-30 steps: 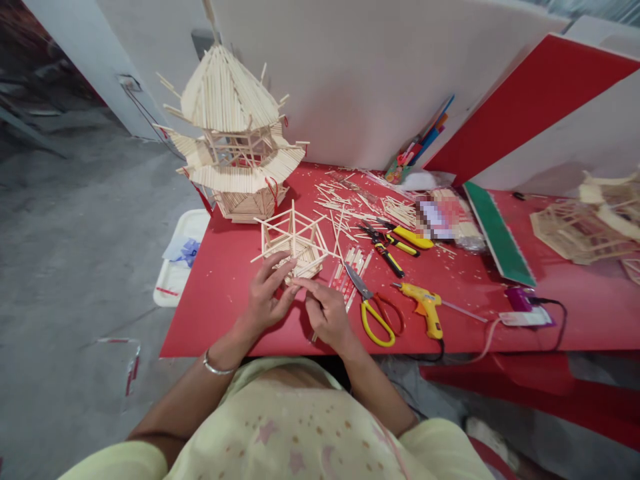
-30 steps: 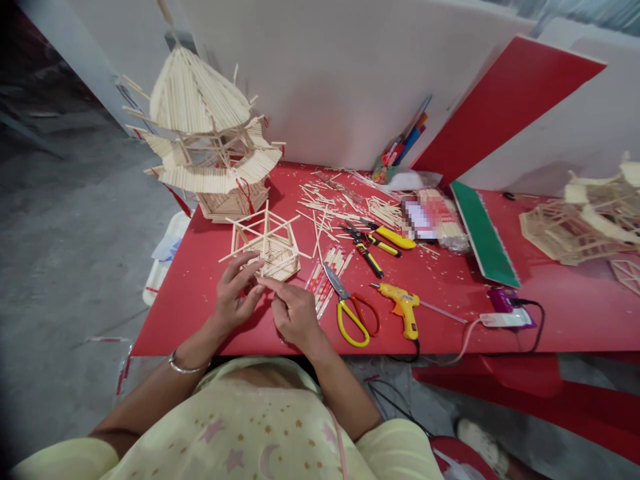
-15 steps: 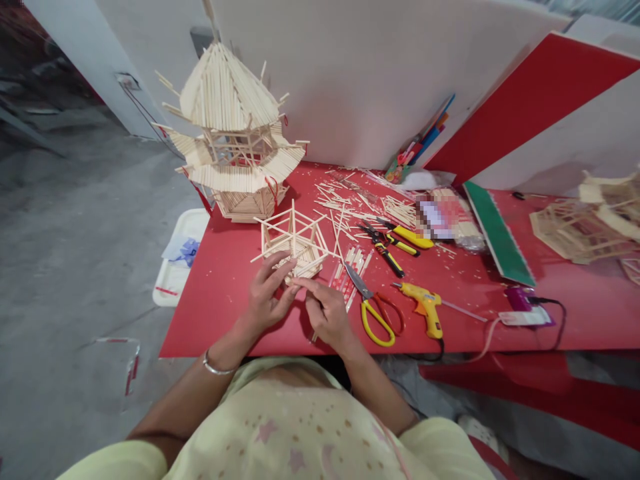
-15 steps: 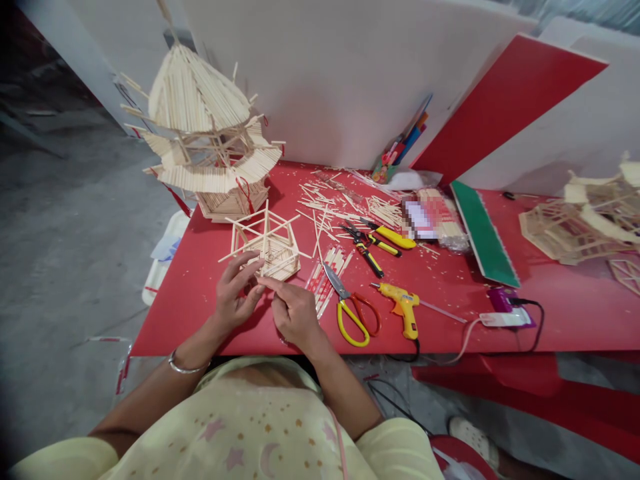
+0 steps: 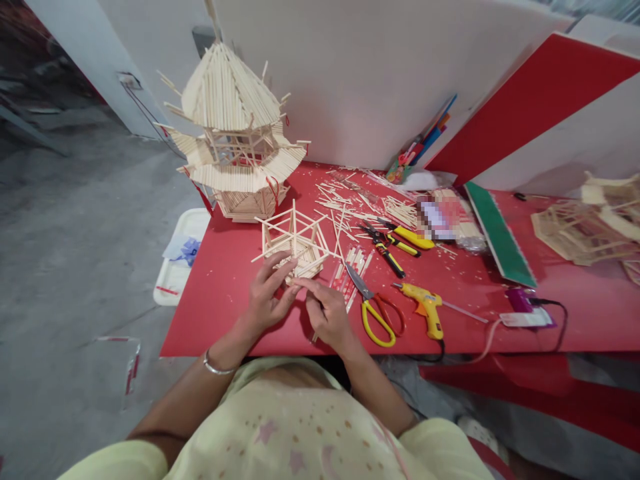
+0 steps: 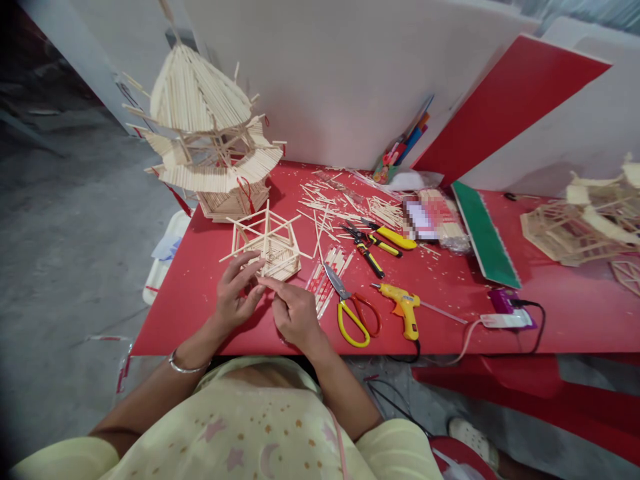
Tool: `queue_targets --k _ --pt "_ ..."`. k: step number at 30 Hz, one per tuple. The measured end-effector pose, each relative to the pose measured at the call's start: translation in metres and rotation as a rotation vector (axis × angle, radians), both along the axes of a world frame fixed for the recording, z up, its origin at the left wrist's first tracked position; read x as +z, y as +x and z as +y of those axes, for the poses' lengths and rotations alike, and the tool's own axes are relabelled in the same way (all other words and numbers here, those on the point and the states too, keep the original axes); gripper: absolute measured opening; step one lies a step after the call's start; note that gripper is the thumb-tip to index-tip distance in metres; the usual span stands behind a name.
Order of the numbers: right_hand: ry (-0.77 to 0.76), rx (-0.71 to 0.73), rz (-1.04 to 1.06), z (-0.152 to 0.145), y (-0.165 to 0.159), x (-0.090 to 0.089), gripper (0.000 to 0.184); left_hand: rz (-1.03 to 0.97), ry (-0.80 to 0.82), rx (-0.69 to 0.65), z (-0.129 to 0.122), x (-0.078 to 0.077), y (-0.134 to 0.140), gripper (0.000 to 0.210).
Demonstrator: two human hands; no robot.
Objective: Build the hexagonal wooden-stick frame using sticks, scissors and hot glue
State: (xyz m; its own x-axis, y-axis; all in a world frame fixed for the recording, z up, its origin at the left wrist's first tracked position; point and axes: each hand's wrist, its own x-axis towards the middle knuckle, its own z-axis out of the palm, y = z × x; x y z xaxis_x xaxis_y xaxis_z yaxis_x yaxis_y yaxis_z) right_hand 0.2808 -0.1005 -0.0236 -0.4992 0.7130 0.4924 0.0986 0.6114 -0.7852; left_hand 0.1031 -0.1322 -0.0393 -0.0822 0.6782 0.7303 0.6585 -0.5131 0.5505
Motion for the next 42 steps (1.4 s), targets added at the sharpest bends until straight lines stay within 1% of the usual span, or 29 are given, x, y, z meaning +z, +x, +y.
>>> queue_targets --k 9,18,25,29,39,42 --pt "-0.015 -0.001 -0.004 -0.0005 -0.0002 0.0008 0.055 -0.021 0.011 -0.017 -0.0001 0.0010 0.0000 0.047" --pt "-0.017 -0.002 -0.005 -0.0002 -0.0001 -0.0004 0.055 -0.002 -0.001 0.003 0.0003 -0.0005 -0.0006 0.045" --pt "-0.018 0.005 0.005 -0.0003 -0.0002 0.0006 0.055 0.002 0.009 0.011 0.0000 0.0019 0.0005 0.043" --pt "-0.018 -0.006 -0.008 -0.0008 -0.0002 0.0009 0.053 -0.020 0.000 -0.013 -0.0005 0.0012 0.0005 0.045" --pt "-0.023 -0.008 -0.007 -0.0012 -0.0006 0.0002 0.055 0.002 0.017 0.002 0.0000 0.0033 0.0006 0.045" --pt "-0.022 -0.014 -0.024 -0.0012 -0.0005 0.0000 0.054 -0.016 0.023 -0.017 0.0003 0.0029 0.0004 0.047"
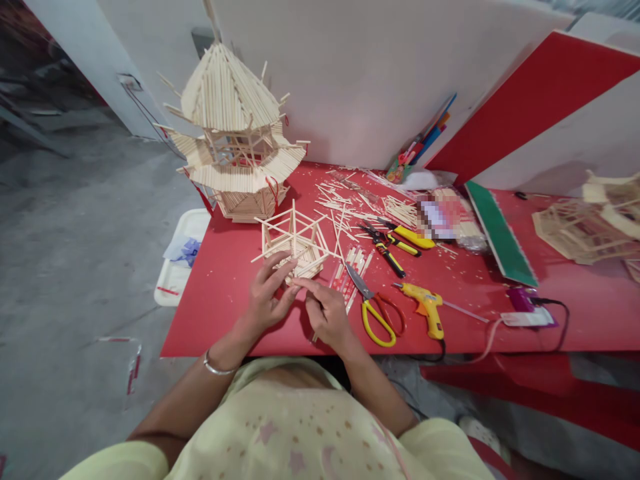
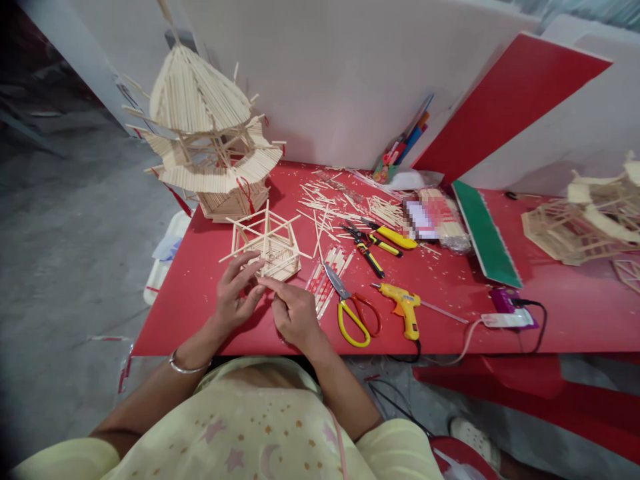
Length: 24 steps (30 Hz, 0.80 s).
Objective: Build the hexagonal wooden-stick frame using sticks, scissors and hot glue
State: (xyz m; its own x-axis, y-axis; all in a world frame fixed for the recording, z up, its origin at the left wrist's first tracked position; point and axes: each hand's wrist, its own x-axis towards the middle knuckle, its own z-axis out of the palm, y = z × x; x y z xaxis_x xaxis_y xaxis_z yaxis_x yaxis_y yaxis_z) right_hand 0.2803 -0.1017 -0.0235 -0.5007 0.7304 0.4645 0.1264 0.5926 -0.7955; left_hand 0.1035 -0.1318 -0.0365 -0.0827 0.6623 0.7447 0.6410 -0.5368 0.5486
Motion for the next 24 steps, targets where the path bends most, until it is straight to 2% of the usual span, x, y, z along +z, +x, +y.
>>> queue_targets --k 18,24 --pt "-0.005 0.010 0.000 0.0009 0.0005 -0.0014 0.053 0.023 -0.034 0.030 -0.0013 -0.0001 -0.0001 0.044" --pt "-0.001 0.020 0.021 0.0007 0.0001 -0.0014 0.055 0.005 -0.006 0.002 -0.0007 0.0018 0.0002 0.046"
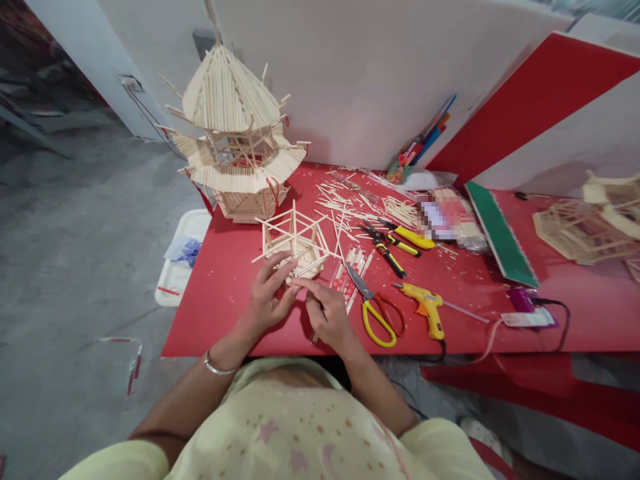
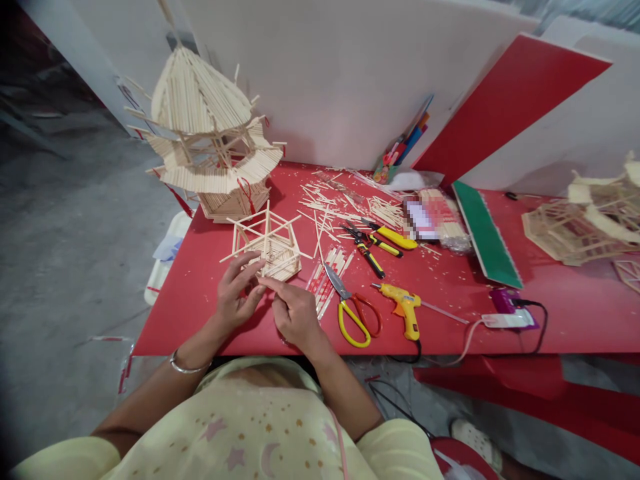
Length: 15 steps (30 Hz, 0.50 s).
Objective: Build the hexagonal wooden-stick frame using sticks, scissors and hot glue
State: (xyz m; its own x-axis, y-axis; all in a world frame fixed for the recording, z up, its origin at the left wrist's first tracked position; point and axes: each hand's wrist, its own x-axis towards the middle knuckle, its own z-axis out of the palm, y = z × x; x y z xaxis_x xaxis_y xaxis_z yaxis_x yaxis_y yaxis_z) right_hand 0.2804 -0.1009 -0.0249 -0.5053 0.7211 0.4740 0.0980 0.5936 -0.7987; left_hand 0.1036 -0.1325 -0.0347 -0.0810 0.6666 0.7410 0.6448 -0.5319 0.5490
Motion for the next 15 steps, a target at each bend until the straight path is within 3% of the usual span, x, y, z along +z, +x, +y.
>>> queue_targets --k 15 --pt "-0.006 -0.005 -0.001 -0.0002 -0.0003 0.0004 0.055 -0.002 -0.032 0.011 -0.0009 -0.0037 -0.0006 0.045"
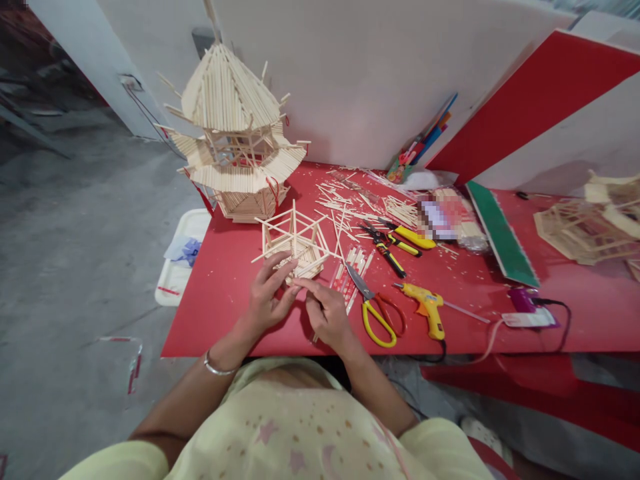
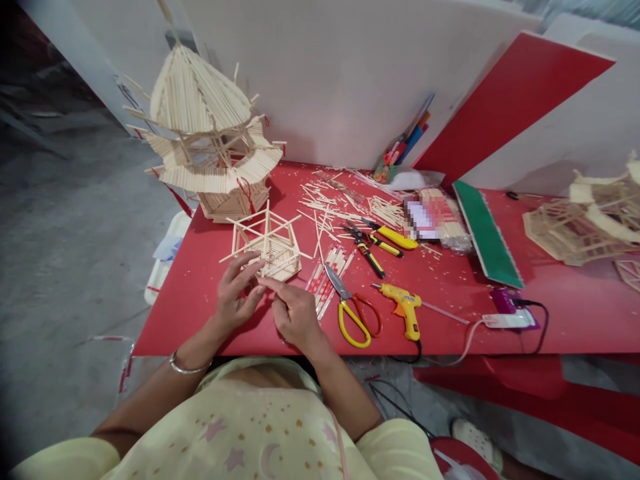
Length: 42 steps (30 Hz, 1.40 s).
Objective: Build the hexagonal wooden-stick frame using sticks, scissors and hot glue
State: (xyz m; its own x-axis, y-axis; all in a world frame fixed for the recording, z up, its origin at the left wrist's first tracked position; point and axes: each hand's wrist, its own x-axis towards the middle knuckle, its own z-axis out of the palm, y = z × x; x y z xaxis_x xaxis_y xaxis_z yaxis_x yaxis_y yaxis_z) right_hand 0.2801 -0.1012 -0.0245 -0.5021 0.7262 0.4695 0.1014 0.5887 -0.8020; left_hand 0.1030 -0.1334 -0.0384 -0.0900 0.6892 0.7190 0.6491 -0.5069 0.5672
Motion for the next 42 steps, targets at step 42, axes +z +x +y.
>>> queue_targets --k 42 --pt "-0.023 0.004 -0.023 0.0010 0.0010 -0.0032 0.051 -0.005 0.006 -0.004 -0.0001 0.0018 -0.0001 0.047"
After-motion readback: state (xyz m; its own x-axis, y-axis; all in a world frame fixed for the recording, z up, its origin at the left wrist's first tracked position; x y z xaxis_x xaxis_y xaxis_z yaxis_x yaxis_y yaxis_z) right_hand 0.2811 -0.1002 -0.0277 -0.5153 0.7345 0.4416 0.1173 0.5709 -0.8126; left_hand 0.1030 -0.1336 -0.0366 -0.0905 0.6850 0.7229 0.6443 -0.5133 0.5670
